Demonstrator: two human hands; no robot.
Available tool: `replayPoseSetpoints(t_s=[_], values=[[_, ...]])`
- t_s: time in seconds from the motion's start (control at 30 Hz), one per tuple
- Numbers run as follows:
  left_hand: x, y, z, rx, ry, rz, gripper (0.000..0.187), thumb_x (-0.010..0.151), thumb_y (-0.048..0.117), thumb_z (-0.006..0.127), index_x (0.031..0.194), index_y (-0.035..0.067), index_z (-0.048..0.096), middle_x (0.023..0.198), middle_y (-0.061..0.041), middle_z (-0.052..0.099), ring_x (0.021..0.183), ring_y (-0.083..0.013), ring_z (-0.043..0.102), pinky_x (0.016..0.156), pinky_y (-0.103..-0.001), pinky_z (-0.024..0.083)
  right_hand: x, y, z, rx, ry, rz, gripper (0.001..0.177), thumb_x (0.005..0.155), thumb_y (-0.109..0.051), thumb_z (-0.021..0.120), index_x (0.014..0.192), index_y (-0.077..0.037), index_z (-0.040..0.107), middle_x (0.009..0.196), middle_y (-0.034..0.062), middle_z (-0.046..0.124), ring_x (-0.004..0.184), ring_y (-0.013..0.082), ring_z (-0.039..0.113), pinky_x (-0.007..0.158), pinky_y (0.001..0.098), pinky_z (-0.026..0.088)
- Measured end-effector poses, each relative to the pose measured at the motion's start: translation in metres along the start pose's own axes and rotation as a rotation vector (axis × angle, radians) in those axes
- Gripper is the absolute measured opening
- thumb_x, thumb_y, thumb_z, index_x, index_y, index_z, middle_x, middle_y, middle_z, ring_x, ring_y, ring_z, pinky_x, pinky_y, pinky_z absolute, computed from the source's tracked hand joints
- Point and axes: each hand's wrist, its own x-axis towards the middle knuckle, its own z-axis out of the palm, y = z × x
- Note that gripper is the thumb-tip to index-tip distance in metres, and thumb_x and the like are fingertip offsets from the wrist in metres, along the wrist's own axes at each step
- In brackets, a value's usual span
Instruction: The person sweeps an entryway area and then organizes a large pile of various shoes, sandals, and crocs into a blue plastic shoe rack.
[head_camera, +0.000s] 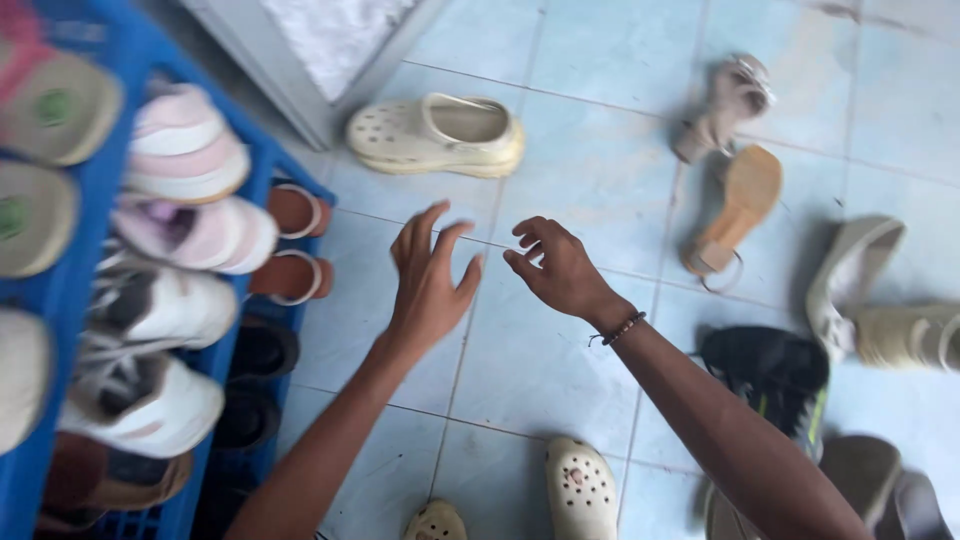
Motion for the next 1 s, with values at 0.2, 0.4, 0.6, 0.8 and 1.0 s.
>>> replayPoseSetpoints(t_s=[0.2,0.4,0.6,0.8,1.0], values=[[0.073,-0.053,0.128,0.265,-0.206,0.181,0.082,0.084,0.027,0.082,0.149,-0.004,0.043,0.155,-0.031,0.031,0.147,-0.0464,0.028,0.115,-0.063,0.022,-0.066,0.063,-0.041,-0.152,-0.116,0.293,0.036,0.092,-0.028,0.074,0.117,-0.005,0.063,0.102,0.0154,0.070,0.084,0.0262,0.072,0.075,0.0376,0.059],[0.116,-0.071,0.177,0.397,-0.213,0.045,0.085,0.081,0.033,0.084,0.146,-0.004,0.044,0.149,-0.033,0.037,0.142,-0.0464,0.031,0.113,-0.066,0.019,-0.121,0.137,-0.086,-0.228,0.269,0.420,0.030,0.092,-0.025,0.074,0.108,-0.002,0.065,0.096,0.0148,0.072,0.079,0.0246,0.073,0.071,0.0365,0.059],[0.128,-0.080,0.190,0.332,-0.116,-0.027,0.067,0.078,0.017,0.083,0.136,0.004,0.051,0.123,-0.024,0.054,0.125,-0.0422,0.045,0.105,-0.064,0.021,-0.189,0.194,-0.154,-0.275,0.710,0.536,0.019,0.099,-0.020,0.069,0.105,-0.002,0.068,0.098,0.0117,0.073,0.083,0.0218,0.073,0.075,0.0352,0.058],[0.097,-0.054,0.191,0.190,-0.115,0.168,0.043,0.080,-0.004,0.073,0.117,0.010,0.054,0.109,-0.015,0.062,0.112,-0.0357,0.057,0.102,-0.053,0.033,-0.291,0.312,-0.234,-0.680,0.836,0.513,0.060,0.097,-0.024,0.085,0.134,0.006,0.049,0.135,0.0272,0.053,0.127,0.0423,0.051,0.111,0.0519,0.044],[0.038,-0.010,0.154,0.004,-0.361,0.362,0.029,0.080,-0.003,0.071,0.105,0.006,0.059,0.101,-0.018,0.065,0.101,-0.0378,0.059,0.095,-0.052,0.041,-0.324,0.334,-0.265,-0.571,0.730,0.675,0.093,0.085,-0.032,0.083,0.148,0.012,0.031,0.147,0.0308,0.040,0.125,0.0459,0.041,0.103,0.0532,0.037]])
